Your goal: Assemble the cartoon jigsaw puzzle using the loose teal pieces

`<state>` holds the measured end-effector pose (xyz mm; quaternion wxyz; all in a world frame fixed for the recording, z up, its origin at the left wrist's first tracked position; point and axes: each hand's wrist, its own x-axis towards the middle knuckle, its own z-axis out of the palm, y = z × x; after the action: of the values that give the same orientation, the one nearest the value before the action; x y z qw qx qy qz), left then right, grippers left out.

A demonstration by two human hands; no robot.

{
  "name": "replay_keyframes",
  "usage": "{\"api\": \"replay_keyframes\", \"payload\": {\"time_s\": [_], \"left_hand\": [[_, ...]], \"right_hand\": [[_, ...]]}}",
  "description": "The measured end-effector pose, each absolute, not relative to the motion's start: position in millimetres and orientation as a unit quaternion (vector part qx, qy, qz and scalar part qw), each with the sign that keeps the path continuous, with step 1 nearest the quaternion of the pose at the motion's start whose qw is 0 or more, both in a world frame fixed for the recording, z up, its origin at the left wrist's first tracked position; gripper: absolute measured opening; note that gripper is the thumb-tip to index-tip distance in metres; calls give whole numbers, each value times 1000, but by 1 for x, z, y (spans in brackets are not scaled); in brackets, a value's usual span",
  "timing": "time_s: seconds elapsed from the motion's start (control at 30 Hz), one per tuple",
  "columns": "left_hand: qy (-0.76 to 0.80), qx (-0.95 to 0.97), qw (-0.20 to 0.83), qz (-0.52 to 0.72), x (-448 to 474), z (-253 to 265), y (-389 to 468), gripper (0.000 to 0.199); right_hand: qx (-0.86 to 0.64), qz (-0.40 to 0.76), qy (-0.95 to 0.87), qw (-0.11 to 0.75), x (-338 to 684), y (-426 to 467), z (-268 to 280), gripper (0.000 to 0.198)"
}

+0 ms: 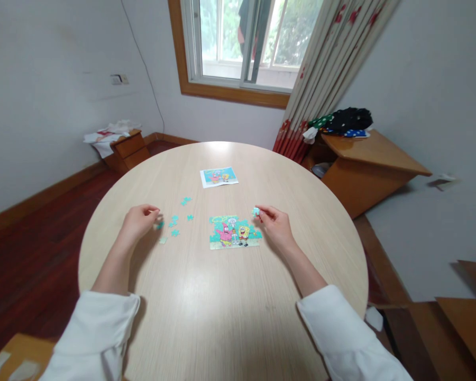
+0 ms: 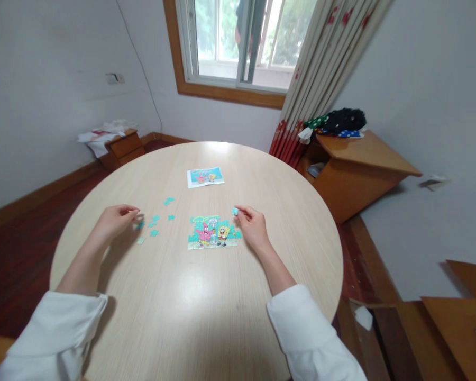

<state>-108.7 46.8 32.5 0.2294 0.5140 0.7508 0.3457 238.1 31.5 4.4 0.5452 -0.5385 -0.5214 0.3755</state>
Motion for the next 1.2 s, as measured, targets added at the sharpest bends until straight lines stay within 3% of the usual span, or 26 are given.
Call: {"api": "replay_keyframes", "payload": {"time_s": [0.2,0.33,0.67,0.83,1.2], "left_hand": [[766,567,217,212,-113,33,43,19],[759,565,251,204,-115,35,39,20],[707,590,336,197,-119,41,33,26],[615,663,398,152,-120,45,28,29],[587,702,394,85,-118,46,29,23]], "right_hand": [[-494,406,-615,461,183,6,6,27],[-451,319,-730,402,140,-14,5,25],[-419,251,-828,274,94,-28,-2,21],[-432,223,-840,241,89,-26,-6,21],[-446,172,-853,211,86,-29,-3,23]]}}
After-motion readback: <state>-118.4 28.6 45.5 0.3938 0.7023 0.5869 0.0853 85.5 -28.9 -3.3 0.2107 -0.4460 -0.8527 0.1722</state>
